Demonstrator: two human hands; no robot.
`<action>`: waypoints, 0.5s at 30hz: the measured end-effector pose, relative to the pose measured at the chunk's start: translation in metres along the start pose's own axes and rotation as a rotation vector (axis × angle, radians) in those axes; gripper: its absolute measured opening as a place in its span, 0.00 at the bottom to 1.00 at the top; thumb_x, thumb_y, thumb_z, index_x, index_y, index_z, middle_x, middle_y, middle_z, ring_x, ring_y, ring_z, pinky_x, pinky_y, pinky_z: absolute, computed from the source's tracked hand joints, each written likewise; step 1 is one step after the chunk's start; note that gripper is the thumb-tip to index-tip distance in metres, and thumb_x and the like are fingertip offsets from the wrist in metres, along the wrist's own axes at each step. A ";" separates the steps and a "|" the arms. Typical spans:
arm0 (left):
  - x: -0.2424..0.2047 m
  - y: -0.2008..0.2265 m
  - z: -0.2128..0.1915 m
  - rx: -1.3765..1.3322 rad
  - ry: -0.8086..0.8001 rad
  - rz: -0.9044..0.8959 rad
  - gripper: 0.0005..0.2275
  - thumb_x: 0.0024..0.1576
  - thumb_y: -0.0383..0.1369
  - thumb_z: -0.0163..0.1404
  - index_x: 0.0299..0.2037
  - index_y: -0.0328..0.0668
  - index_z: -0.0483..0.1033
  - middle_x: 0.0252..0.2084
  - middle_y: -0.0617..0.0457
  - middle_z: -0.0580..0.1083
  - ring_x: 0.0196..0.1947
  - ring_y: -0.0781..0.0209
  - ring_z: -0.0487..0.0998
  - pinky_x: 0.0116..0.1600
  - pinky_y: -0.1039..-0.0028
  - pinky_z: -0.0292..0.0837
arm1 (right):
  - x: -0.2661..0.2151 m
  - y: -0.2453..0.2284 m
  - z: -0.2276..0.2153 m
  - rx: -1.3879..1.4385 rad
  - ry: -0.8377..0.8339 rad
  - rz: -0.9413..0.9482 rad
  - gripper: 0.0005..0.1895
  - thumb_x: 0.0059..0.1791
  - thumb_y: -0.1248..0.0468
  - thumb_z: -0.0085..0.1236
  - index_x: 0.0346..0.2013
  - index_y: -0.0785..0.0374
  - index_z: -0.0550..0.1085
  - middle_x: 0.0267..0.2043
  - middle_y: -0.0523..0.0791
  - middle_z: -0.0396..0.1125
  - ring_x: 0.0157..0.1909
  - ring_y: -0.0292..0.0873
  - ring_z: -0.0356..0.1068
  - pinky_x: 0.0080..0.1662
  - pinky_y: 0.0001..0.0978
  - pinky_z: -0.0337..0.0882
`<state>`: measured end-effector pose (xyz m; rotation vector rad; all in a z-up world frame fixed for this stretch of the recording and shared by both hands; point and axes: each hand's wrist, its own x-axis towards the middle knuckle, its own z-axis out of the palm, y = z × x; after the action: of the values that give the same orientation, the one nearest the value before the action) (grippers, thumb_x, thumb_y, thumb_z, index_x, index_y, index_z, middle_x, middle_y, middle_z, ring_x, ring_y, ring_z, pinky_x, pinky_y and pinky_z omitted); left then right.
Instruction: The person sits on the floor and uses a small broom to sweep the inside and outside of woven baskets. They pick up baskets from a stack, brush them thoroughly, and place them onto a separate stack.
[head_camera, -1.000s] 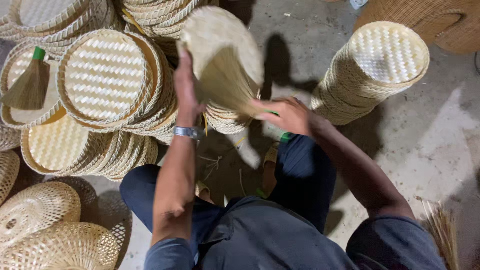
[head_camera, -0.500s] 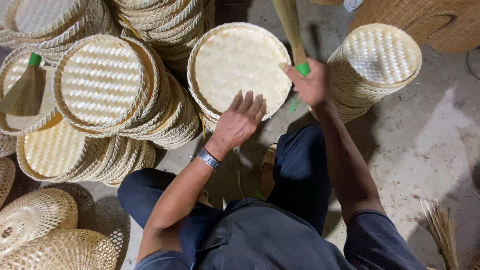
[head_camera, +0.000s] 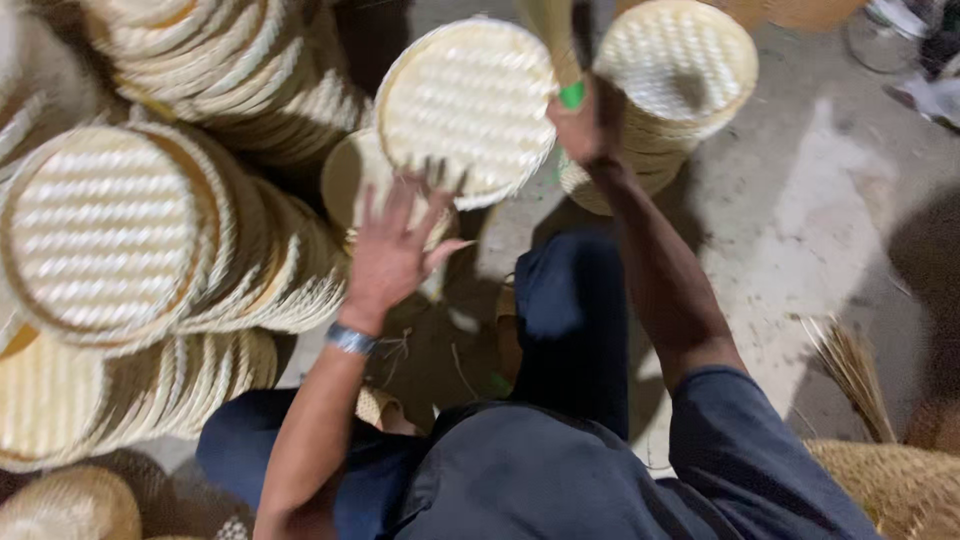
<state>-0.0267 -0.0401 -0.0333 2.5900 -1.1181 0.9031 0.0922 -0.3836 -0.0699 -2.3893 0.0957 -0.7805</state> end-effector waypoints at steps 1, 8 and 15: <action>-0.011 -0.011 0.005 0.014 0.017 -0.017 0.33 0.61 0.56 0.46 0.69 0.42 0.63 0.66 0.29 0.68 0.69 0.36 0.66 0.73 0.43 0.45 | 0.017 0.031 -0.002 -0.050 0.021 0.027 0.14 0.49 0.56 0.66 0.32 0.64 0.76 0.25 0.49 0.72 0.25 0.44 0.73 0.30 0.38 0.73; -0.137 -0.049 0.058 -0.023 -0.522 -0.378 0.25 0.59 0.39 0.50 0.67 0.41 0.70 0.40 0.35 0.79 0.38 0.41 0.81 0.49 0.52 0.78 | 0.061 0.214 -0.073 -0.096 0.702 -0.608 0.12 0.47 0.66 0.75 0.31 0.62 0.75 0.24 0.49 0.71 0.26 0.45 0.70 0.29 0.37 0.71; -0.213 -0.054 0.116 -0.074 -0.595 -0.346 0.05 0.45 0.25 0.50 0.22 0.36 0.79 0.26 0.36 0.76 0.29 0.39 0.80 0.39 0.55 0.78 | 0.046 0.243 -0.108 -0.187 0.467 0.471 0.10 0.40 0.63 0.69 0.28 0.67 0.79 0.26 0.52 0.75 0.29 0.48 0.77 0.36 0.46 0.74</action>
<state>-0.0487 0.0814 -0.2492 2.9345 -0.7369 0.0080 0.0982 -0.6489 -0.1184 -2.1675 0.9180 -1.1070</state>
